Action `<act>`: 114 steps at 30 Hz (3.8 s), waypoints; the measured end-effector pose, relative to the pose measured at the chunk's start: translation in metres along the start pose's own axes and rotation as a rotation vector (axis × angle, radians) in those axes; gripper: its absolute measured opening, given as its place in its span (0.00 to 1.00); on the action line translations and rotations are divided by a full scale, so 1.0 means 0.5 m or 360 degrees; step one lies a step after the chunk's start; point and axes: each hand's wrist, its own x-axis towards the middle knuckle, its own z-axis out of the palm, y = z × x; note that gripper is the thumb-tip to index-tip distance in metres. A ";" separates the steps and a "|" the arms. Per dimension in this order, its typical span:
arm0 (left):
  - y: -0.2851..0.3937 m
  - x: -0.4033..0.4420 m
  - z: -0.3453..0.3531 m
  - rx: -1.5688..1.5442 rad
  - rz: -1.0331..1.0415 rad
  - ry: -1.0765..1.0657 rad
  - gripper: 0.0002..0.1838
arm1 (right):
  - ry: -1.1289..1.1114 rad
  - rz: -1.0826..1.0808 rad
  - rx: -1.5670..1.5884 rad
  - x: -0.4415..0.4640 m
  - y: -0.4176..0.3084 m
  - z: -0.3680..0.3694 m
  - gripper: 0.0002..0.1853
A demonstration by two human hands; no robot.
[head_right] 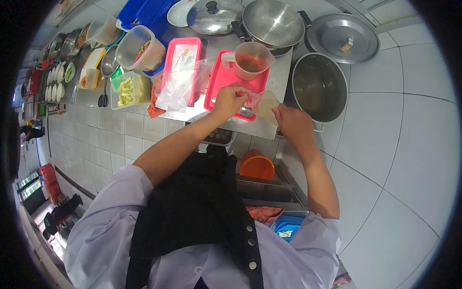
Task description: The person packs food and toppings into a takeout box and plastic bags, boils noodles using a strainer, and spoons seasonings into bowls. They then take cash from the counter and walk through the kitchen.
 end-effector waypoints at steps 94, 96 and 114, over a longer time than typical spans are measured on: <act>0.052 0.043 -0.220 -0.0063 -0.0233 -0.0312 0.11 | 0.0703 0.1053 0.1167 -0.023 0.005 0.175 0.18; 0.096 0.039 -0.255 -0.0022 -0.0259 -0.0381 0.11 | 0.0796 0.1142 0.0966 -0.033 -0.030 0.114 0.17; 0.068 0.087 -0.535 0.0348 0.0199 -0.0479 0.10 | -0.0109 0.0194 0.1999 0.323 -0.404 0.052 0.13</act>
